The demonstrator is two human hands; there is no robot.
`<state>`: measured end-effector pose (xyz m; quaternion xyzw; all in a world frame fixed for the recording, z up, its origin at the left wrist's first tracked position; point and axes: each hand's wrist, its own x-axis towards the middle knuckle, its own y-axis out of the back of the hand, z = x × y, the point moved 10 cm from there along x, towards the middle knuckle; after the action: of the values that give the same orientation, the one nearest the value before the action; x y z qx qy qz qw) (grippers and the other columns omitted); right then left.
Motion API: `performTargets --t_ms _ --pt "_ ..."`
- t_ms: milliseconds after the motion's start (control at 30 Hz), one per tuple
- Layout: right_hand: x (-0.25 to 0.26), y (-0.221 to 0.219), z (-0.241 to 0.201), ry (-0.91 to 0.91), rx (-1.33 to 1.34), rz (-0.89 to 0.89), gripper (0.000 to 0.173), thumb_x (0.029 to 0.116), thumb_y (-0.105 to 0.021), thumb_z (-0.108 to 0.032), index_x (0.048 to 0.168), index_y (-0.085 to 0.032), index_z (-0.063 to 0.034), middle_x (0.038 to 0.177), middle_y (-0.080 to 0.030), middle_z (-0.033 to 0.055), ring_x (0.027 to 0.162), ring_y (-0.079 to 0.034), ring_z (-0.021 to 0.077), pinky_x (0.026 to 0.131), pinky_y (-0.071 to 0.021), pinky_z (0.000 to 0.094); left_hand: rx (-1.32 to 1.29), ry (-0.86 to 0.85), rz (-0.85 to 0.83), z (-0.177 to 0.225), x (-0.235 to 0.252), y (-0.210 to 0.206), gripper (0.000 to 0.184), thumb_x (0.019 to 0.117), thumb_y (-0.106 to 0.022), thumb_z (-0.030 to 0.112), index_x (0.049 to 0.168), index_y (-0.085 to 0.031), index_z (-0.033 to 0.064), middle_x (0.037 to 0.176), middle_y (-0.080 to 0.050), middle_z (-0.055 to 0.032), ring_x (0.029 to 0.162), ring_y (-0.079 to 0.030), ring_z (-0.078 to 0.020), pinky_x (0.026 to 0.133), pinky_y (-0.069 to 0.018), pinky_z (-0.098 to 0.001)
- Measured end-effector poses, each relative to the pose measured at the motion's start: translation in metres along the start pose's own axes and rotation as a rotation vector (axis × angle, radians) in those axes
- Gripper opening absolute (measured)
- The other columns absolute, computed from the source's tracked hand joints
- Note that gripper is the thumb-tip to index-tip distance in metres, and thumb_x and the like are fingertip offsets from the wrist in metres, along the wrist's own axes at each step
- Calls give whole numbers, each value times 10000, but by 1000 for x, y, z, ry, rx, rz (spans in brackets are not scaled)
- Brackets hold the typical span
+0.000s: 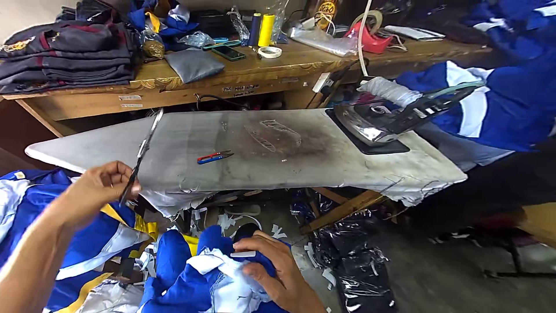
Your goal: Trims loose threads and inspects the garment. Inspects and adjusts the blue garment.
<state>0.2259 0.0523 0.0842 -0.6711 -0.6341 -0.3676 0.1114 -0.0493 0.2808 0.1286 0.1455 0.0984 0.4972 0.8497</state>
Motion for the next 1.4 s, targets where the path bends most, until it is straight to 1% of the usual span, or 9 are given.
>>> performTargets --t_ms 100,333,400,467,633,800,933,1133,1400 --pt "4 -4 -11 13 74 -25 345 1053 -572 -350 1125 -713 -43 967 -721 42 905 -642 81 833 -528 228 -230 -90 53 3 -47 -49 454 691 -926 455 977 -664 218 754 -682 72 615 -644 -45 548 -554 -211" --pt "3 -22 -1 -133 324 60 318 1095 -470 -223 1178 -685 -3 1155 -732 112 1120 -689 176 1007 -563 351 -396 -188 -164 8 -92 -173 344 814 -836 88 1075 -614 59 965 -776 -63 852 -759 -168 769 -637 -311" --pt "-4 -23 13 -252 375 152 311 1090 -454 -168 1164 -685 27 1134 -744 124 1092 -709 189 989 -580 363 -458 -111 -157 -3 -98 -193 350 798 -831 21 1058 -597 45 961 -776 -65 851 -761 -164 775 -638 -313" --pt "-13 -26 25 -399 370 219 274 1070 -458 -120 1104 -701 3 997 -735 32 948 -695 67 883 -581 253 -505 -33 -107 -18 -103 -204 361 786 -815 -39 1067 -593 10 980 -773 -86 870 -764 -177 795 -642 -327" --pt "-19 -46 36 -517 438 95 178 1036 -560 -116 1067 -699 -9 948 -717 2 894 -678 36 846 -574 235 -415 73 -47 -35 -122 -190 295 839 -749 -24 1085 -590 13 978 -762 -62 859 -747 -160 772 -632 -324" --pt "-20 -58 39 -608 484 -9 136 975 -601 -62 1020 -718 -11 879 -730 17 817 -694 53 771 -588 247 -69 110 -120 -54 -149 -146 410 849 -747 57 1206 -573 -44 1196 -732 -126 1089 -725 -215 936 -603 -386" --pt "-16 -62 36 -586 546 -55 165 978 -556 -41 1014 -713 -4 843 -737 18 781 -705 64 752 -596 259 184 189 -255 -69 -172 -122 505 873 -756 169 1263 -583 -102 1235 -687 -227 1136 -685 -280 1000 -543 -456" --pt "-13 -70 33 -591 589 -93 172 971 -557 -30 1030 -716 3 856 -735 19 783 -705 72 756 -602 275 396 213 -370 -59 -177 -129 499 877 -776 190 1270 -626 -79 1139 -704 -266 1060 -695 -392 961 -529 -582" --pt "-6 -63 20 -448 450 -106 163 955 -576 -17 1019 -723 12 923 -731 17 867 -677 15 813 -567 216 514 115 -378 -37 -163 -136 463 907 -753 218 1263 -643 -56 1066 -729 -251 974 -723 -408 880 -557 -598"
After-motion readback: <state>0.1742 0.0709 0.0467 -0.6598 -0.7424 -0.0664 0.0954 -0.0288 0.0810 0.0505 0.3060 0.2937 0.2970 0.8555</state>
